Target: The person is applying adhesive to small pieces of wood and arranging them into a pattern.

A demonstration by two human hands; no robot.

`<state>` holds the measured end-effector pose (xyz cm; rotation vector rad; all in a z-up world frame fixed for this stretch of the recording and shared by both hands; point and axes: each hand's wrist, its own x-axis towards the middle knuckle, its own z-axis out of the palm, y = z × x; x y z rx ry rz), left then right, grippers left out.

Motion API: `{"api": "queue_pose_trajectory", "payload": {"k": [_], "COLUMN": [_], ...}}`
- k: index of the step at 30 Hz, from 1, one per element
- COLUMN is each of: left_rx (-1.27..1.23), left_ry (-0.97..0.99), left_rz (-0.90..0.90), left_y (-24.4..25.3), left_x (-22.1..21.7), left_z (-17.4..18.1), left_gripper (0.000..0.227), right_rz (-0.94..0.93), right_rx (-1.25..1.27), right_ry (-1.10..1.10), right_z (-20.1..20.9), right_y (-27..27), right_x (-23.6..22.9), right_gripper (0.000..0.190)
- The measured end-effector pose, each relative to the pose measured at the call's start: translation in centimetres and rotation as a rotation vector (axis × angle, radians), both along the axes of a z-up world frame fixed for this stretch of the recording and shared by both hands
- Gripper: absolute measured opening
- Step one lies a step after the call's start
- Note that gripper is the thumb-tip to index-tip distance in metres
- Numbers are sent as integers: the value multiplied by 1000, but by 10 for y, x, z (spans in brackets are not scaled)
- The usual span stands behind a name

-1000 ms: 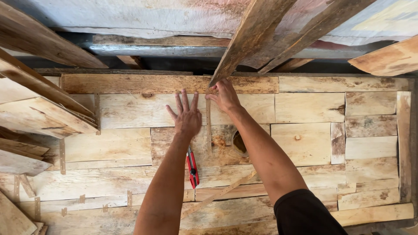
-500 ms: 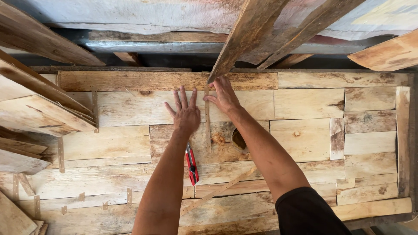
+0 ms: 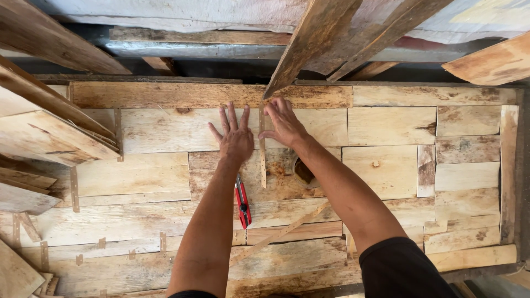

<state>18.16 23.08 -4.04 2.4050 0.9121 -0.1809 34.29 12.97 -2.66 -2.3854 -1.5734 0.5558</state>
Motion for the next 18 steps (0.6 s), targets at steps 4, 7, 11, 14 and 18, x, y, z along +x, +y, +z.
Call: {"api": "queue_pose_trajectory", "payload": {"k": [4, 7, 11, 14, 18], "left_rx": [-4, -12, -21, -5, -24], "left_ry": [-2, 10, 28, 15, -4], "left_rz": [-3, 1, 1, 4, 23], "left_y": [0, 1, -1, 0, -1], "left_x": [1, 1, 0, 0, 0], "left_z": [4, 8, 9, 12, 14], "left_gripper": [71, 71, 71, 72, 71], "right_rz": [41, 57, 77, 6, -351], "right_rx": [-81, -168, -241, -98, 90], "right_ry": [-44, -49, -20, 34, 202], "right_z": [6, 25, 54, 28, -6], "right_y": [-3, -2, -3, -11, 9], "right_x": [-8, -18, -30, -6, 28], "right_gripper": [91, 96, 108, 95, 49]}}
